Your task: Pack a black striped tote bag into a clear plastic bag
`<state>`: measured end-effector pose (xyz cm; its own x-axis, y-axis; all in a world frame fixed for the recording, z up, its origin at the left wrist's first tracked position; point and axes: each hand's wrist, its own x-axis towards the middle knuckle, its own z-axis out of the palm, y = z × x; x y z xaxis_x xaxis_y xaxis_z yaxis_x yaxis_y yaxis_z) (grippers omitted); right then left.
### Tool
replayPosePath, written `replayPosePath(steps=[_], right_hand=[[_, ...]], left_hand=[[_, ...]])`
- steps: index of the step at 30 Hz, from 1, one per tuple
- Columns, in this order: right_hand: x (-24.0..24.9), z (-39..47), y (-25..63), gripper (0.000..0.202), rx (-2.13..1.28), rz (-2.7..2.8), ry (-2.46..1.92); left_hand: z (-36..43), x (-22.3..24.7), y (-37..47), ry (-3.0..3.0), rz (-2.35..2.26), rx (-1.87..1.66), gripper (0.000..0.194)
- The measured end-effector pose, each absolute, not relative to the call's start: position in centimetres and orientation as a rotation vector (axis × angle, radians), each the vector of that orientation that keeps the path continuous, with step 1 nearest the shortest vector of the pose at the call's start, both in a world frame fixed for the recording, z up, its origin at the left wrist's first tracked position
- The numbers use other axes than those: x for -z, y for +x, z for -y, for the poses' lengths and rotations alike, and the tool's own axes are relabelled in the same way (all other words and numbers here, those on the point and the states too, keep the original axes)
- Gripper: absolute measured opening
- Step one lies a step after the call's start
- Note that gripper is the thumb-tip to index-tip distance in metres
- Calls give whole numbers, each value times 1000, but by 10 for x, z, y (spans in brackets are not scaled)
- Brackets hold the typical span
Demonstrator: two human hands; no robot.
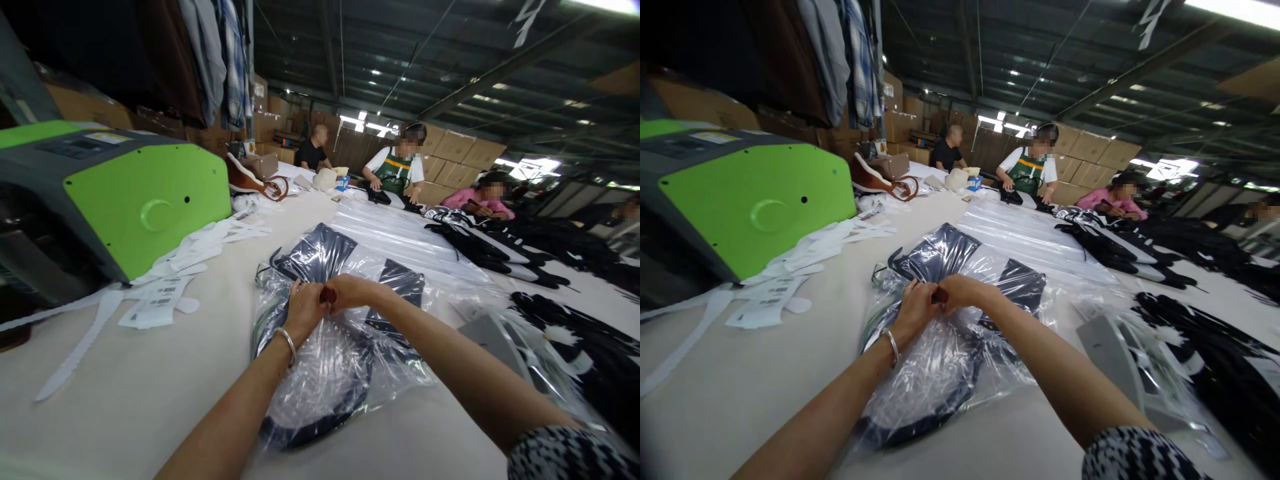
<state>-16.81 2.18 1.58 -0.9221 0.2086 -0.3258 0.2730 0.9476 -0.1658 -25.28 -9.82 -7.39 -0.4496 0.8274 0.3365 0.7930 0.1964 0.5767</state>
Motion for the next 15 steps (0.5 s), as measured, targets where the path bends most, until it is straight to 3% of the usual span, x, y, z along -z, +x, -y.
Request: replayPosePath(steps=[3, 8, 12, 15], right_hand=[[-7, -31, -182, 22, 132, -2767, 329], [6, -39, -184, 29, 142, -2770, 421], [12, -51, -179, 52, 118, -2835, 498], [13, -69, -163, 65, 285, -2881, 571]], left_hand=[[97, 76, -254, 1606, -2390, -1106, 7], [94, 81, -253, 1601, -2401, -1110, 11], [93, 79, -252, 1597, -2399, -1108, 9], [95, 76, -251, 1595, -2391, -1118, 9]])
